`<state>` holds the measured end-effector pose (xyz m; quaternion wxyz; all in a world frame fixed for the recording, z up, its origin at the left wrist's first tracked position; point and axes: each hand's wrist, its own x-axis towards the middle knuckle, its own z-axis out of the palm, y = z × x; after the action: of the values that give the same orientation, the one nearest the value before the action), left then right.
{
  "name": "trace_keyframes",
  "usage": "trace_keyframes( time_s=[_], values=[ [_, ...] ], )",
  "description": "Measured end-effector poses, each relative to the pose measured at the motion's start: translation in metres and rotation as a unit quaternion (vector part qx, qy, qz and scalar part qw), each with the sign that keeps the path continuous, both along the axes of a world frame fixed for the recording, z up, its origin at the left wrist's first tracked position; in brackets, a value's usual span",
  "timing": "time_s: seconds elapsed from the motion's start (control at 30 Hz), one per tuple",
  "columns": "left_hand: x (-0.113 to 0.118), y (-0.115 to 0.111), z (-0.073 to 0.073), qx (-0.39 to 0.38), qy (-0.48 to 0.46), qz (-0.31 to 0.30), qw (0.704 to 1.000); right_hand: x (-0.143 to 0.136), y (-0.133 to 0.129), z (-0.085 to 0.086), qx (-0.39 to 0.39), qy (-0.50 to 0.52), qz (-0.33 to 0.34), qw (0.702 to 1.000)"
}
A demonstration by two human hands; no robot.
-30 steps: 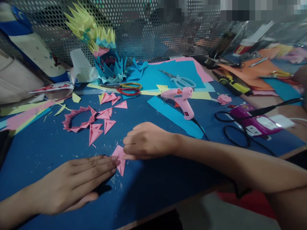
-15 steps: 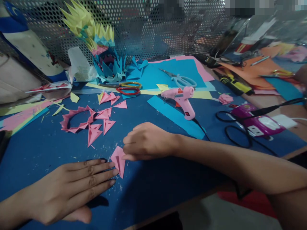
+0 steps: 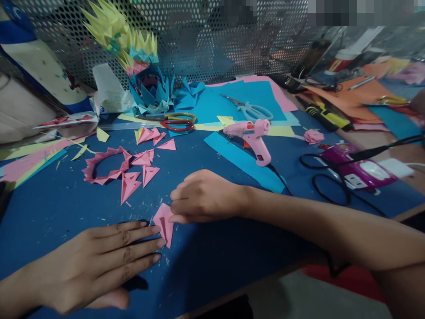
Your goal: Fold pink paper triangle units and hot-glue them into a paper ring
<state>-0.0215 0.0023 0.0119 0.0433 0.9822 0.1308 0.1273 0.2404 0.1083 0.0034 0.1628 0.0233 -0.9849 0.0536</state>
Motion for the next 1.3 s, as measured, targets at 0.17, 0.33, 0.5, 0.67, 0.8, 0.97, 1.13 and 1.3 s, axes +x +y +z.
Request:
trace_keyframes(
  time_s=[0.17, 0.33, 0.5, 0.67, 0.8, 0.97, 1.13, 1.3],
  values=[
    [0.000, -0.003, -0.007, -0.010, -0.041, 0.022, 0.999, 0.000, 0.000, -0.001, 0.003, -0.001, -0.011, 1.000],
    [0.000, -0.003, -0.006, 0.000, -0.027, 0.021, 0.999, 0.000, 0.000, 0.000, 0.005, -0.024, -0.014, 1.000],
    [-0.001, -0.002, -0.004, 0.004, -0.019, 0.014, 1.000, 0.001, 0.000, 0.001, -0.002, -0.027, -0.010, 1.000],
    [-0.003, -0.008, -0.014, -0.002, -0.044, 0.022, 0.999, 0.001, 0.000, 0.000, 0.004, -0.020, -0.007, 1.000],
    [-0.002, -0.007, -0.011, 0.006, -0.030, 0.017, 0.999, 0.001, 0.000, 0.000, 0.005, -0.018, -0.010, 1.000],
    [0.001, -0.004, -0.004, 0.014, -0.023, 0.014, 1.000, 0.001, 0.000, -0.001, 0.004, -0.012, -0.007, 1.000],
    [0.001, -0.004, -0.003, 0.019, -0.020, 0.014, 1.000, 0.001, 0.000, 0.000, 0.002, -0.025, -0.005, 1.000],
    [0.000, -0.002, -0.003, 0.027, -0.005, 0.009, 1.000, 0.000, 0.000, 0.001, 0.007, -0.031, -0.008, 0.999]
  ],
)
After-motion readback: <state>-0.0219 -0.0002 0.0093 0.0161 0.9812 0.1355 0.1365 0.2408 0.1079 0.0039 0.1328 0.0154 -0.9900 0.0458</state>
